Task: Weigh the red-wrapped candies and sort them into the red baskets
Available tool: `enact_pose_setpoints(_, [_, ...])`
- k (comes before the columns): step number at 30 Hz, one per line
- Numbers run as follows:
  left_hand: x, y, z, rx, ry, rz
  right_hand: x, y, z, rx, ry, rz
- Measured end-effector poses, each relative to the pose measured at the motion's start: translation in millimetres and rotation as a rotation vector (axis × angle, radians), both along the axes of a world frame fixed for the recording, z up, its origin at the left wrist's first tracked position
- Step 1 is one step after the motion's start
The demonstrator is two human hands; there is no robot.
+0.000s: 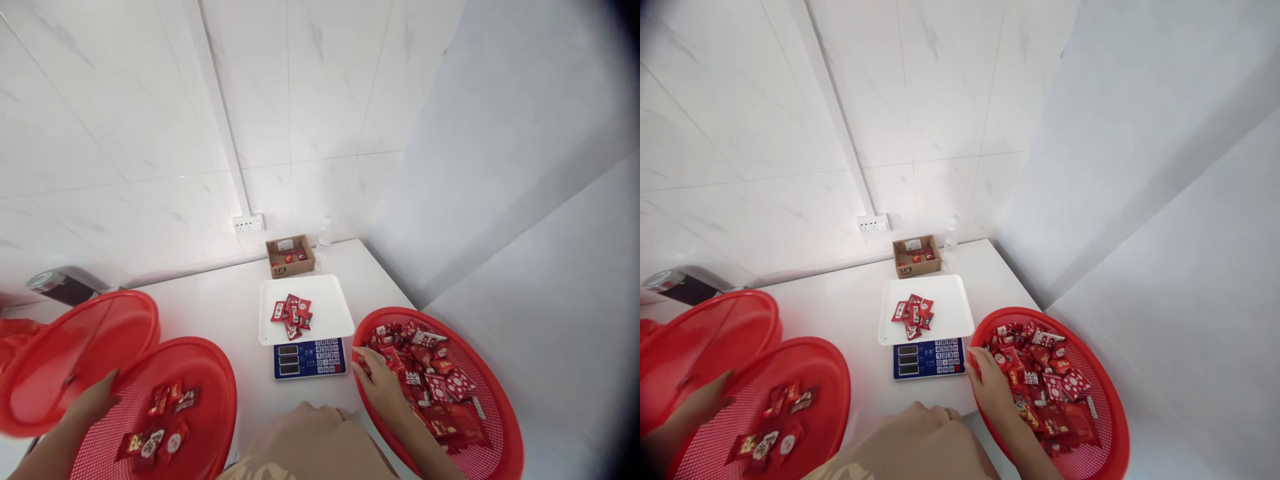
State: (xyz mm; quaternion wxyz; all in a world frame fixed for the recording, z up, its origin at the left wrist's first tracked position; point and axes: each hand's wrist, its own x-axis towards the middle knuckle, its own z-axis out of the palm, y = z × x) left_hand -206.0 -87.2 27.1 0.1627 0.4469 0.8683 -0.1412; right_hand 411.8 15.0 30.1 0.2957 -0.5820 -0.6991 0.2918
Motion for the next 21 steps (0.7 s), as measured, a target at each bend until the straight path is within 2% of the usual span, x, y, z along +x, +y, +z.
enact_pose_setpoints(3, [6, 18, 4.0, 0.018, 0.048, -0.124, -3, 1, -1.2, 0.003, 0.001, 0.017])
enact_pose_setpoints(8, [32, 50, 16.2, 0.085, 0.055, -0.277, -5, 0, -1.0, 0.003, 0.015, 0.030])
enact_pose_setpoints(14, [39, 68, 22.3, 0.037, 0.252, -0.436, -4, -5, -0.9, 0.011, 0.046, 0.010])
enact_pose_setpoints(17, [53, 80, 25.8, 0.073, 0.234, -0.423, -5, -5, -2.7, 0.008, 0.043, 0.002])
enact_pose_setpoints(21, [100, 106, 21.3, 0.259, -0.022, -0.367, -7, -5, -7.3, 0.009, 0.034, -0.003])
